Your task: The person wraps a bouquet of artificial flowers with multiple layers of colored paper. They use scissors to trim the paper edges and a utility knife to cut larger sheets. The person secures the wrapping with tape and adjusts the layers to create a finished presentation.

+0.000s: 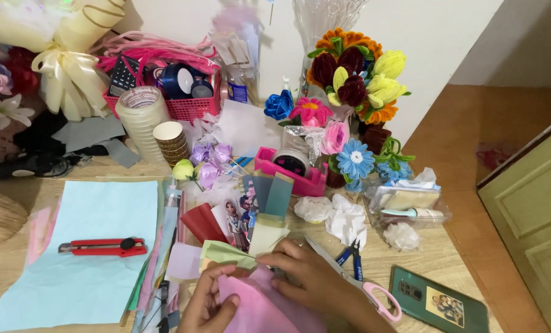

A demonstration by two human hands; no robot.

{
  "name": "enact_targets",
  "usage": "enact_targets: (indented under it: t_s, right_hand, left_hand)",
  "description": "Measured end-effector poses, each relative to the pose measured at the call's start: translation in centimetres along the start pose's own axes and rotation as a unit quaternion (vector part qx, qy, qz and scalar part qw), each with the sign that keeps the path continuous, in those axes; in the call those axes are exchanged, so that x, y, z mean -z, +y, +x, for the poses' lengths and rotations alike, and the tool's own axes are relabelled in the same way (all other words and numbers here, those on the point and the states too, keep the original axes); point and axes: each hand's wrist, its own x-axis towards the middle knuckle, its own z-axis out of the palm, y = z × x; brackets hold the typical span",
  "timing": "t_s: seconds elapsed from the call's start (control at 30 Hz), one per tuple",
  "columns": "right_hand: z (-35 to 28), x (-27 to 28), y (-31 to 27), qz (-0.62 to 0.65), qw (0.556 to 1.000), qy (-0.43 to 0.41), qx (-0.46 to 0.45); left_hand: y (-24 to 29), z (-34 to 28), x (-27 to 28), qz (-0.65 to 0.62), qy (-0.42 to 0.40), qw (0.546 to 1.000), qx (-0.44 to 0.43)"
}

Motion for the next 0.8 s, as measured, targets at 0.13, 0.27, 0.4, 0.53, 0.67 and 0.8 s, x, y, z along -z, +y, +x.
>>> enact_targets:
  t_s: [0.13,0.27,0.4,0.53,0.67,0.8]
  right_hand:
    - [0.3,-0.1,-1.2,-0.016,1.0,0.002,-0.011]
    - [0.1,-0.4,-0.4,-0.019,0.999,-0.019,-0.032]
    - [0.3,0.4,-1.5,-0.025,0.998,-0.03,-0.055]
    - [0.1,-0.1,-0.8,-0.043,0.997,-0.018,-0.053]
    - [0.0,-0.4,-0.8,-0.04,0.996,0.074,0.039]
    - [1.6,0.4,-4.6,-0.003,0.978,0.177,0.111]
  left_hand:
    - [1.2,0.1,0.9,0.001,-0.054,0.998,-0.014]
    - [4.0,-0.7,1.7,0.301,-0.004,0.941,0.152]
    - [4.2,-1.9,1.7,0.287,0.136,0.93,0.184]
    - [3.1,-2.4,1.2,0.289,0.152,0.941,0.093]
    - [2.9,-2.0,1.0,0.221,0.111,0.967,-0.066]
    - [3.0,-2.2,-0.8,0.351,0.223,0.906,0.076]
